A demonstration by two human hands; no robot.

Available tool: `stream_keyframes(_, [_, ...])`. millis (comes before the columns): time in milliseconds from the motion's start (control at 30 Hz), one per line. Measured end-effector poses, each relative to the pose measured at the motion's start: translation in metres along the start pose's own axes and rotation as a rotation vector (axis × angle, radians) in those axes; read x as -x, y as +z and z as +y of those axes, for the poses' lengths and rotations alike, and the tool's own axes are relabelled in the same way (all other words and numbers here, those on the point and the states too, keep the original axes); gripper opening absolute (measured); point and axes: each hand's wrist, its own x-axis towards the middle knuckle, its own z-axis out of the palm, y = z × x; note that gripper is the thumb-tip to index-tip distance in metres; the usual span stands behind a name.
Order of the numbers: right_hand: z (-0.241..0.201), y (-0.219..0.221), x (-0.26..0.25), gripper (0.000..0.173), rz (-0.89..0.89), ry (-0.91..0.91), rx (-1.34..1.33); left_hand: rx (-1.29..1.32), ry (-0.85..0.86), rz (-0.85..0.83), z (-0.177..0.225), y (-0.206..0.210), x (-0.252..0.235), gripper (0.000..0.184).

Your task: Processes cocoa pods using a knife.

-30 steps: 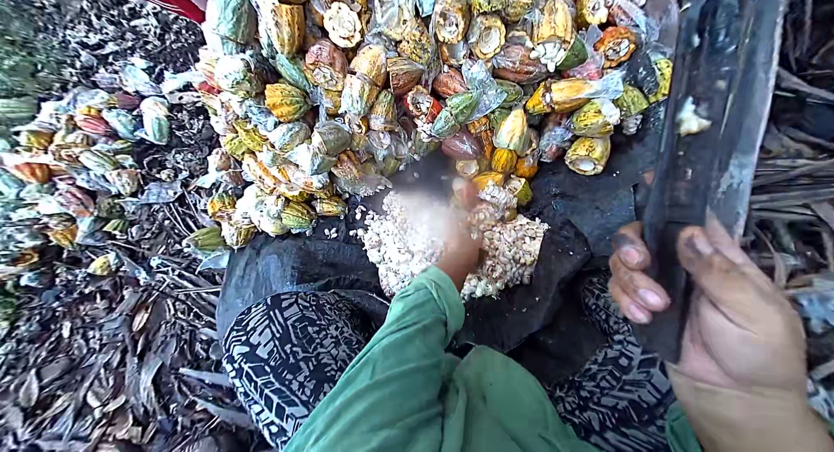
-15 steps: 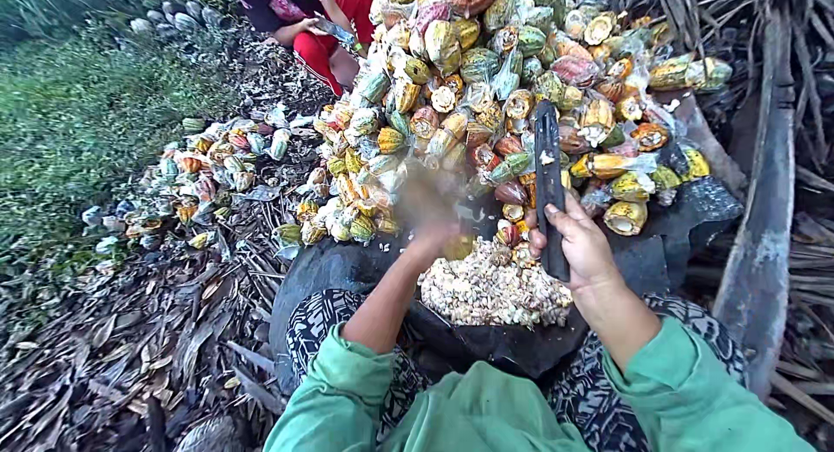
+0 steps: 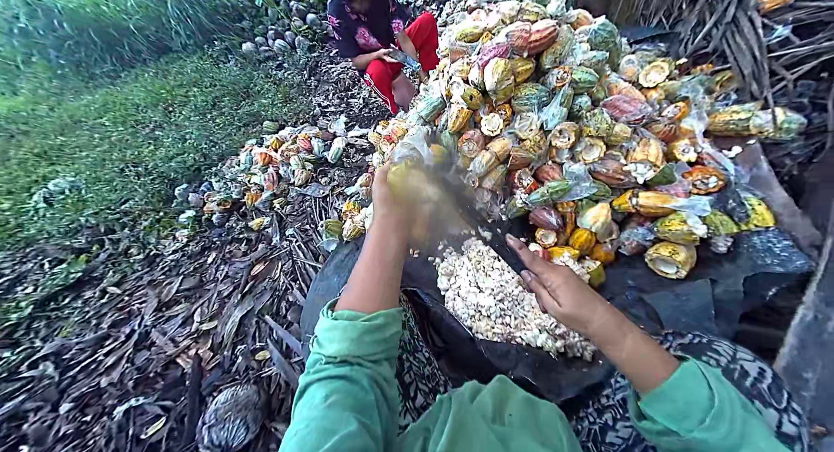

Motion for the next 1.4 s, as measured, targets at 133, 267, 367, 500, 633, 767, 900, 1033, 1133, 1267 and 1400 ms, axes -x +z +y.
stream_keyframes(133, [-0.015, -0.005, 0.007, 0.057, -0.018, 0.071, 0.267, -0.211, 0.113, -0.109, -0.003, 0.006, 0.005, 0.032])
stream_keyframes(267, [-0.031, -0.005, -0.003, 0.064, -0.124, 0.23, 0.391, -0.63, 0.214, -0.25, -0.007, 0.021, 0.013, 0.04])
stream_keyframes(367, [-0.031, -0.006, -0.007, 0.062, -0.162, 0.251, 0.289, -0.73, 0.152, -0.329, -0.019, 0.031, 0.016, 0.037])
stream_keyframes(500, [-0.026, -0.009, -0.013, 0.06, -0.212, 0.329, -0.24, -0.342, 0.068, -0.248, -0.032, 0.043, 0.024, 0.03])
stream_keyframes(633, [-0.025, 0.006, -0.013, 0.07, -0.126, 0.351, -1.023, -0.008, 0.235, -0.187, -0.064, 0.04, 0.018, 0.031])
stream_keyframes(767, [-0.035, 0.034, -0.009, 0.078, -0.012, 0.296, -1.535, 0.066, 0.382, -0.029, -0.091, 0.052, 0.017, 0.025])
stream_keyframes(900, [-0.013, 0.014, -0.017, 0.071, 0.029, 0.41, -1.174, -0.183, 0.102, -0.142, -0.09, 0.06, 0.022, 0.037])
stream_keyframes(1033, [-0.004, -0.001, -0.032, 0.065, -0.105, 0.51, -0.488, -0.473, 0.097, -0.27, -0.09, 0.052, 0.019, 0.075])
stream_keyframes(1133, [0.004, -0.009, -0.034, 0.063, -0.186, 0.471, -0.339, -0.411, 0.019, -0.185, -0.092, 0.049, 0.004, 0.054])
stream_keyframes(1267, [0.01, -0.034, -0.023, 0.057, -0.216, 0.242, 0.197, -0.195, -0.174, -0.15, -0.072, 0.054, -0.009, 0.041])
stream_keyframes(1400, [0.014, -0.045, -0.003, 0.056, -0.126, 0.087, 0.354, -0.102, -0.217, -0.059, -0.05, 0.063, -0.011, 0.043])
